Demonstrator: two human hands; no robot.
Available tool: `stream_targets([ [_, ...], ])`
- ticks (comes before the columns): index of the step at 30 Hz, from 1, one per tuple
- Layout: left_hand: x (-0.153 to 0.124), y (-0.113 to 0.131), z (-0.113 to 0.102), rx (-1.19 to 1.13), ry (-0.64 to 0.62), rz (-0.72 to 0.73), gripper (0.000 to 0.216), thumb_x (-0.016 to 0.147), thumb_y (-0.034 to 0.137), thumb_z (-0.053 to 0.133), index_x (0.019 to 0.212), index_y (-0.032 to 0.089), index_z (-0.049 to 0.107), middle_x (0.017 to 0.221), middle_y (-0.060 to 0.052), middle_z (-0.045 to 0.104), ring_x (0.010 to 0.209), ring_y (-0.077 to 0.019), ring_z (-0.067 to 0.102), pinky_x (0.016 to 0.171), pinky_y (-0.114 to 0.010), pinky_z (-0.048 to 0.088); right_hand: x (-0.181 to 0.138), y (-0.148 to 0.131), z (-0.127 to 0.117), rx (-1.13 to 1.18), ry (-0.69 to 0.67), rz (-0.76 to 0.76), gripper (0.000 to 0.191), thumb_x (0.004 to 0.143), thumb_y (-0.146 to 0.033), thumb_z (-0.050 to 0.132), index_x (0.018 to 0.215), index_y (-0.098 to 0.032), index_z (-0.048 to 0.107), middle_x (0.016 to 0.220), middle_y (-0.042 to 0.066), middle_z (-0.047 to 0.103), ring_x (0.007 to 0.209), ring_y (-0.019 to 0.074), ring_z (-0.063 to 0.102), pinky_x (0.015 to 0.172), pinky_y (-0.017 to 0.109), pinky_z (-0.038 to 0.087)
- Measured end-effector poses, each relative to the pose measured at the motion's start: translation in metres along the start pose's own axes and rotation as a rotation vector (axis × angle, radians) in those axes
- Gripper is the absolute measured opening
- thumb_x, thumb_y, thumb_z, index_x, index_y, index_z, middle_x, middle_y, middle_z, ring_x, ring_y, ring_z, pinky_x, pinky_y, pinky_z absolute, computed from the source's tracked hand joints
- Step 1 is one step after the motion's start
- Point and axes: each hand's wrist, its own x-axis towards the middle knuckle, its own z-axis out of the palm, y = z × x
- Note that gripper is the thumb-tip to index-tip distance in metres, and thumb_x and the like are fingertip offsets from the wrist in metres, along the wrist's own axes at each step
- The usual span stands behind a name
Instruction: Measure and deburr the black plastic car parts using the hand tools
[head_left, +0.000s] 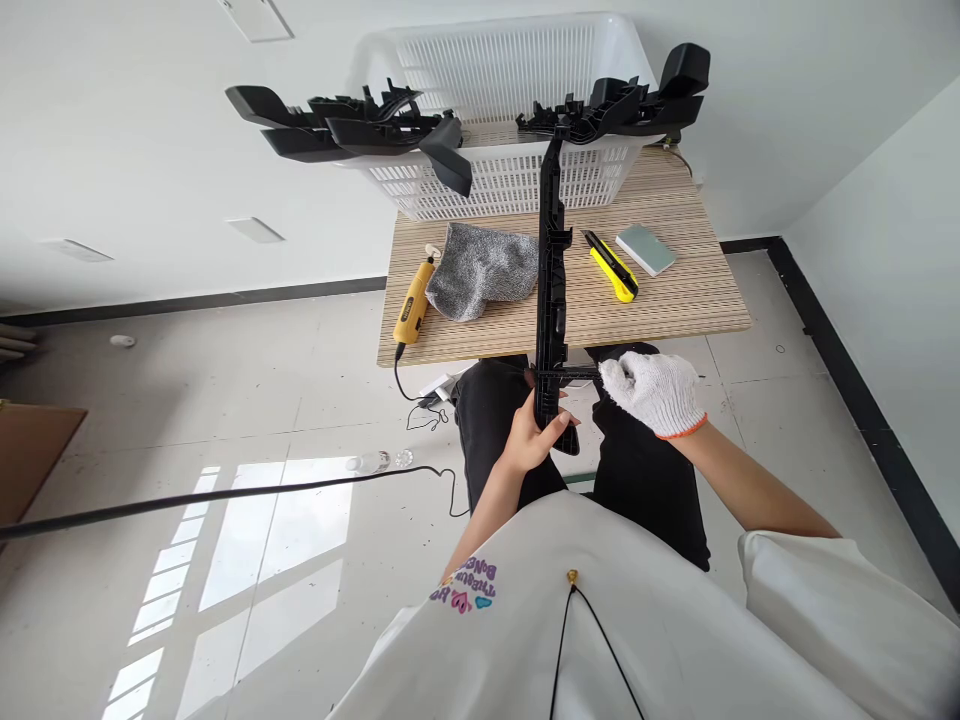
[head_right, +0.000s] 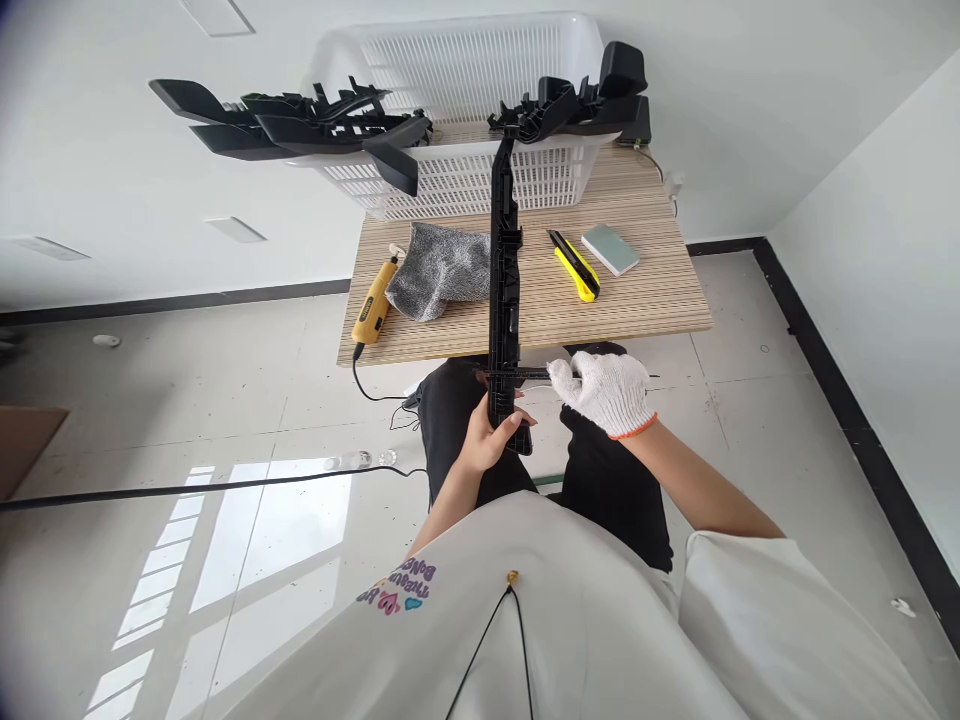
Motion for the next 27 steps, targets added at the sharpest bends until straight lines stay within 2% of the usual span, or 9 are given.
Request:
stream_targets([
  [7, 0.0001, -0.0014, 0.0000, -0.010, -0.002, -0.007, 0.046, 0.095, 0.057, 0.066, 0.117, 0.017, 0.057, 0.087, -0.008, 0.082, 0.085, -0.0226, 0.078, 0.085, -0.036, 0.060, -0.0002, 0.0015, 0.0015, -0.019, 0.019, -0.019, 0.055, 0.094, -0.048, 0.043, 0.048, -0.020, 0.053, 0.041, 0.001, 0.040, 0.046, 0.0117, 0.021, 0.051, 0.028, 0.016],
  [12, -0.0001, -0.0034, -0.0005, -0.009, 0.002, -0.001, 0.045, 0.095, 0.055, 0.066, 0.116, 0.017, 0.057, 0.087, -0.009, 0.083, 0.084, -0.0215, 0.078, 0.084, -0.035, 0.059, 0.0000, 0.0012, -0.0008, -0.003, 0.009, -0.014, 0.056, 0.096, -0.046, 0.042, 0.050, -0.019, 0.058, 0.041, 0.003, 0.044, 0.043, 0.0115, 0.027, 0.051, 0.029, 0.018],
  [19, -0.0002, -0.0023, -0.0004, 0.010, 0.000, -0.010, 0.046, 0.095, 0.057, 0.065, 0.117, 0.017, 0.057, 0.087, -0.008, 0.083, 0.086, -0.0223, 0.078, 0.084, -0.036, 0.059, 0.0004, -0.0006, -0.0023, 0.013, -0.013, 0.039, 0.068, 0.094, -0.069, 0.043, 0.058, -0.018, 0.068, 0.049, 0.008, 0.060, 0.047, 0.0146, 0.046, 0.054, 0.029, 0.020],
  [27, 0.0000, -0.0026, -0.0004, 0.010, 0.001, -0.009, 0.046, 0.095, 0.057, 0.065, 0.116, 0.017, 0.058, 0.088, -0.009, 0.083, 0.087, -0.0230, 0.079, 0.088, -0.037, 0.058, 0.0040, -0.0001, 0.0007, -0.003, 0.001, 0.025, 0.056, 0.093, -0.054, 0.044, 0.050, -0.019, 0.057, 0.042, 0.004, 0.048, 0.042, 0.0116, 0.030, 0.051, 0.029, 0.018],
])
